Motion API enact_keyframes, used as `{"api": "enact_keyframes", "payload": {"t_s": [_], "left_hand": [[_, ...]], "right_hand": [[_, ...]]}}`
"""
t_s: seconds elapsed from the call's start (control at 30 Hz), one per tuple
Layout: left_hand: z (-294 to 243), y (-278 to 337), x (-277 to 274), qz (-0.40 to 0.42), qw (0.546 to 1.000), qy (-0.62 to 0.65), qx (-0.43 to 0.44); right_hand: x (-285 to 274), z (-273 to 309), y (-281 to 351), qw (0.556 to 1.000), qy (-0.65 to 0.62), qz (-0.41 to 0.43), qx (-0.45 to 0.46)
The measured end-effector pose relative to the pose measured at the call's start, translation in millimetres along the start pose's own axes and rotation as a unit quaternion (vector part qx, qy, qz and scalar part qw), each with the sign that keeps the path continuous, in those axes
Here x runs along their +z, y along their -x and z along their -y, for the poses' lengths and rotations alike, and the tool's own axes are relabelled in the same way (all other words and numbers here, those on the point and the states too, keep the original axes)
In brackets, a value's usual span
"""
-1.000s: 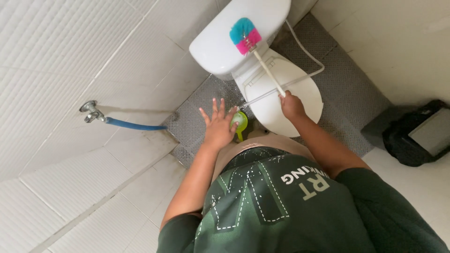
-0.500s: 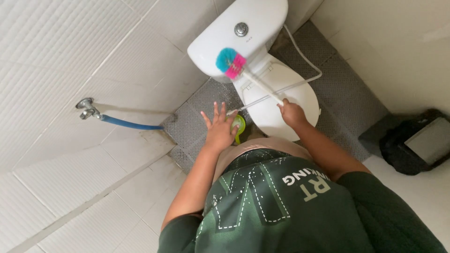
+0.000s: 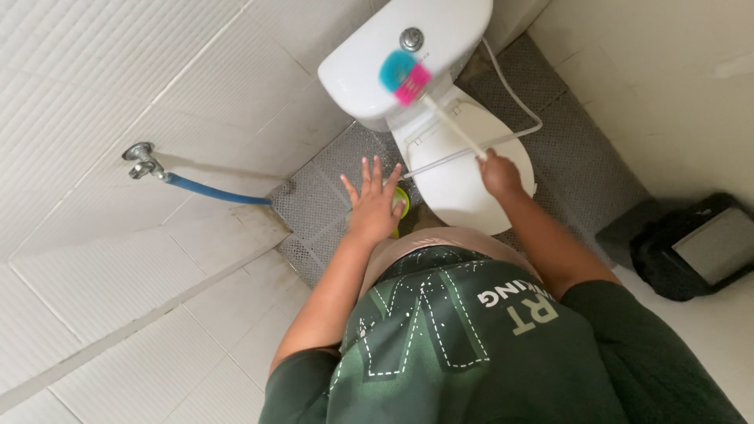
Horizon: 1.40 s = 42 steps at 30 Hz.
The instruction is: The person cleans a toilet by rinsing a brush with water from a handheld bidet sprayer, scrubbing the interior of the bowl, and wiping the tank and lid with a cloth.
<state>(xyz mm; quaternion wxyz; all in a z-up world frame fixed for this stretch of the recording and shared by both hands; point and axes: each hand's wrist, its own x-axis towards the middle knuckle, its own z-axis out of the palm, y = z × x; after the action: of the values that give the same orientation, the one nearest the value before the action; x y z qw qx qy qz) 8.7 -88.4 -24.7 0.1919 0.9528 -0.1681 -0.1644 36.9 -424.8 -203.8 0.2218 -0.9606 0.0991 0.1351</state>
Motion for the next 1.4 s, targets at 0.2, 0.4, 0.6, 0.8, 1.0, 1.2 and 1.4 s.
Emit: {"api": "enact_keyframes", "payload": {"t_s": [0.2,0.4,0.6,0.8,1.0,1.2,1.4], "left_hand": [[-0.1,2.5,-8.5,-0.02,1.0,-0.008,-0.009],[1.8,1.8,-11.5,-0.008,1.0,-0.006,0.006],[18.7,1.1,-26.1,-0.06,0.997,-0.019,0.04],[45.4,3.6,-53.2,-0.066,0.996,-0.018,0.054],[77.8,7.7,-82.3,-0.079,0.994,-0.036,0.06],[110.6,12.9,-95.0,-0.099,0.993,-0.024,0.066],[134.8,16.4,-92.9,-0.114,0.99,-0.021,0.08]], "right_hand": [[-59.8,18.9,-33.1,0.97,-0.207,-0.06,0.113],[2.3,15.3,16.9,0.999,-0.006,0.017,-0.028],[-21.8,-13.1,-35.6,0.984,-0.097,-0.123,0.084],[-7.2,44.7,47.5,1.0,0.009,0.015,0.025],[-22.6,63.1,6.0,0.986,-0.099,-0.093,0.092],[-2.5,95.5,34.2,0.998,-0.041,-0.035,0.032],[-18.4,109.8,14.9,0.991,-0.045,-0.06,0.11]]}}
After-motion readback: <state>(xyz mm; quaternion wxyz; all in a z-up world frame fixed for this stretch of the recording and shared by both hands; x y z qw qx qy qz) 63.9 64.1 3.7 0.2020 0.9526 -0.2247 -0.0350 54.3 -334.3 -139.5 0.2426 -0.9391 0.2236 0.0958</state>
